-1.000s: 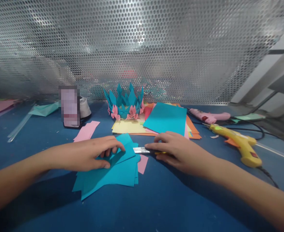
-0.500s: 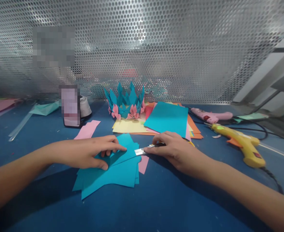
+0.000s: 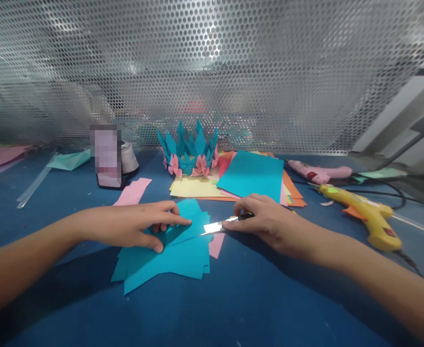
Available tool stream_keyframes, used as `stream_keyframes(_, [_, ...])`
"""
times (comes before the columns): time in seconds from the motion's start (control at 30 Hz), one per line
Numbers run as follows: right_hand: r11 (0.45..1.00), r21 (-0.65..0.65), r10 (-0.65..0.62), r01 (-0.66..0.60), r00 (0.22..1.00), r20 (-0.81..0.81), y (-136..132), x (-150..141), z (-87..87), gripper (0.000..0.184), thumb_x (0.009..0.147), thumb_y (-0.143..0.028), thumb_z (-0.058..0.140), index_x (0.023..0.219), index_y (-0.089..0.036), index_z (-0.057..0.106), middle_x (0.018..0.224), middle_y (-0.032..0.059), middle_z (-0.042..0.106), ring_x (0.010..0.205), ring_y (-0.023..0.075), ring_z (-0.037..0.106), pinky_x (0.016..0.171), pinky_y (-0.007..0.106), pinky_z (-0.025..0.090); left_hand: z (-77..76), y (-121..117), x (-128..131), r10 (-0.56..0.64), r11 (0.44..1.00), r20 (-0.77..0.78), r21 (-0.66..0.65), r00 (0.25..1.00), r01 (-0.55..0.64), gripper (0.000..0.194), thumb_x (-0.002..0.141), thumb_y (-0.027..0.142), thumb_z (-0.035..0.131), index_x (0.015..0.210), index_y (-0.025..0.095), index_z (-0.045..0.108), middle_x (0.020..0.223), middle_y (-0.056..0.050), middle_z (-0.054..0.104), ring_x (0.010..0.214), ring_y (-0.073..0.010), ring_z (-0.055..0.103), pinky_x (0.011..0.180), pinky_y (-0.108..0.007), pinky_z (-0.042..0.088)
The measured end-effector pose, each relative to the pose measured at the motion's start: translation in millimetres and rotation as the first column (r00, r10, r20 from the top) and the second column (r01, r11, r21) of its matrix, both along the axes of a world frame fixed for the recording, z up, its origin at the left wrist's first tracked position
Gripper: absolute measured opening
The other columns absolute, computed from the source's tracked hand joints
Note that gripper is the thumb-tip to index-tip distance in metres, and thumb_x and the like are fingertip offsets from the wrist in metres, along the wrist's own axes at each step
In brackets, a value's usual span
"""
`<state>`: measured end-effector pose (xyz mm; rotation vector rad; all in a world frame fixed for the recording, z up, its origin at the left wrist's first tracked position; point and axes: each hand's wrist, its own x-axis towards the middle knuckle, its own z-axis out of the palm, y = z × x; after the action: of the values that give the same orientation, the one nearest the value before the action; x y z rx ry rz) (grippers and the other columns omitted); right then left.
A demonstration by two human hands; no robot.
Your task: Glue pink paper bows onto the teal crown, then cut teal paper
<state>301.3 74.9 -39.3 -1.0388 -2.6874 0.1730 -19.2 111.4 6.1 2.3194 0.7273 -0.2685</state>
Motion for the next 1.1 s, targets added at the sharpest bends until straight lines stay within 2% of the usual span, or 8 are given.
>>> stream_keyframes(0.27, [1.000,-0.003,0.012,-0.012,0.999,0.051,-1.8,-8.0,-0.8,0.039,0.094,-0.026,0.041,0.125,-0.045,0.055,0.101,0.0031,0.058,0.089,0.0196,0.052,0.075,0.033,0.040,-3.2,3.2,-1.5,-0.018,1.000,-0.008,-0.021,1.000,0.018,0.060,0.083,0.033,0.059,0.139,0.033,0.037,0.120,-0.004,0.045,0.098,-0.0169,0.052,0.077,-0.026,0.044])
stream_keyframes(0.63, [0.998,-0.049,-0.039,0.041,0.999,0.035,-3.4,-12.1,-1.3,0.034,0.093,-0.036,0.039,0.118,-0.044,0.061,0.101,0.0032,0.061,0.089,0.0212,0.054,0.073,0.034,0.043,-4.6,2.5,-3.7,-0.050,0.999,-0.001,-0.008,0.999,0.050,0.061,0.082,0.029,0.059,0.139,0.026,0.037,0.116,-0.006,0.045,0.096,-0.0172,0.052,0.078,-0.027,0.043])
stream_keyframes(0.77, [0.993,-0.082,-0.081,0.082,0.997,0.014,-4.3,-14.5,-3.4,0.029,0.090,-0.043,0.046,0.111,-0.043,0.065,0.093,0.0023,0.063,0.086,0.0217,0.055,0.073,0.033,0.045,-6.8,3.1,-6.2,-0.051,0.999,0.008,-0.009,0.999,0.052,0.061,0.082,0.030,0.059,0.139,0.025,0.038,0.116,-0.007,0.044,0.096,-0.0172,0.052,0.078,-0.028,0.043])
stream_keyframes(0.97, [0.999,-0.039,0.011,-0.008,0.997,0.080,-5.2,-14.3,-1.1,0.039,0.094,-0.028,0.037,0.124,-0.045,0.056,0.103,0.0045,0.059,0.089,0.0210,0.054,0.074,0.035,0.043,-8.7,4.9,-10.8,-0.067,0.998,0.020,-0.013,0.998,0.067,0.060,0.082,0.033,0.059,0.138,0.026,0.038,0.114,-0.006,0.044,0.095,-0.0167,0.051,0.076,-0.027,0.043])
stream_keyframes(1.1, [0.996,-0.087,0.031,-0.028,0.999,0.038,-2.2,-8.3,1.5,0.039,0.095,-0.030,0.036,0.127,-0.043,0.054,0.104,0.0060,0.058,0.088,0.0201,0.055,0.074,0.035,0.044,-7.8,4.5,-10.5,-0.040,0.998,0.041,-0.046,0.998,0.042,0.055,0.081,0.032,0.060,0.131,0.024,0.040,0.113,-0.005,0.046,0.094,-0.0157,0.050,0.077,-0.027,0.043])
